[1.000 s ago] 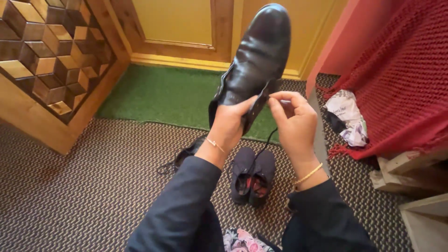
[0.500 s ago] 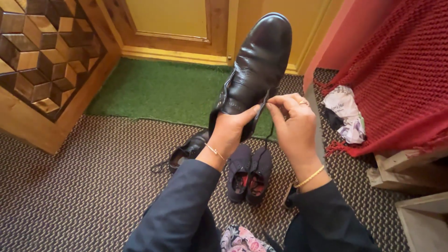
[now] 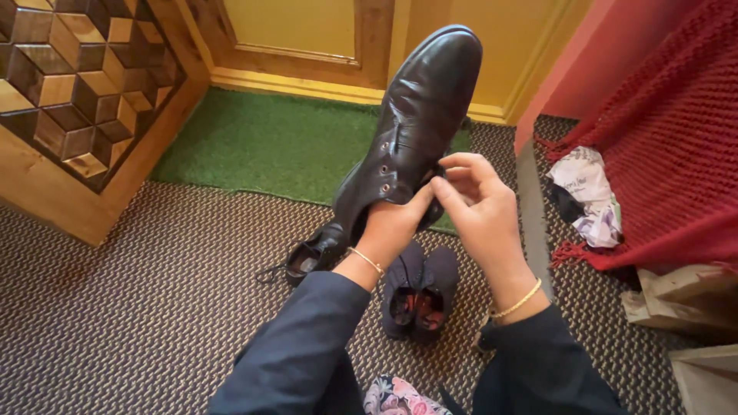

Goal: The person sits on the floor and laces a pair of black leather shoes. They thread the laces through the eyelets and tie them, handling one shoe at a time.

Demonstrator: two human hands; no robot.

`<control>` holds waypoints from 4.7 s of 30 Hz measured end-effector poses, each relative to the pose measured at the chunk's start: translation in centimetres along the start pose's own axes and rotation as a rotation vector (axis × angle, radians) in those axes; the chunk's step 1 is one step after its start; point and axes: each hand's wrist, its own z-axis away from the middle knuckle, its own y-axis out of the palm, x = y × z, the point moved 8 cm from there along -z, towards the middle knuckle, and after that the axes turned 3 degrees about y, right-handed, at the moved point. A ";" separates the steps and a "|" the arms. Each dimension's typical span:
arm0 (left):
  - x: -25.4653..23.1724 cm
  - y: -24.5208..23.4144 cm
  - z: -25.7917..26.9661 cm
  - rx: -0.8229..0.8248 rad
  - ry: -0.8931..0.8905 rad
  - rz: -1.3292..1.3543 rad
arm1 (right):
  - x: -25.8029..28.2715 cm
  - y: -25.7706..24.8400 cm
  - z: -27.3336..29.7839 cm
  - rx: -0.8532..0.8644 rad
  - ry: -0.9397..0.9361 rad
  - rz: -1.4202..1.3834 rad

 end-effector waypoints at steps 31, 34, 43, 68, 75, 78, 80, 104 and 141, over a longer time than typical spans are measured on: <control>11.8 0.7 2.1 0.089 -0.170 -0.314 | 10.3 -11.0 1.1 -0.219 -0.547 -0.405; 12.9 2.3 2.7 0.291 0.234 -0.830 | 8.7 -13.2 0.4 -0.295 -0.505 -0.413; 10.3 3.2 1.7 0.149 0.040 -0.739 | -0.1 -3.1 -1.2 -0.110 0.021 -0.022; 7.9 2.9 1.6 0.208 -0.142 -0.770 | 2.4 -0.9 0.8 -0.176 -0.283 0.270; 3.8 2.9 1.0 0.080 0.123 -0.716 | 0.1 -0.6 0.7 -0.149 -0.153 0.041; 3.6 2.9 0.9 0.125 0.085 -0.706 | -0.7 -0.4 0.7 -0.147 -0.176 -0.034; 2.8 2.8 1.2 0.121 0.137 -0.710 | -1.4 -0.1 0.9 -0.155 -0.178 -0.148; 0.3 3.0 0.6 -0.051 -0.162 0.251 | -2.9 0.4 0.3 -0.114 -0.074 -0.215; 0.4 1.9 2.1 -0.094 0.259 -0.751 | 2.3 0.2 0.9 -0.165 -0.276 0.000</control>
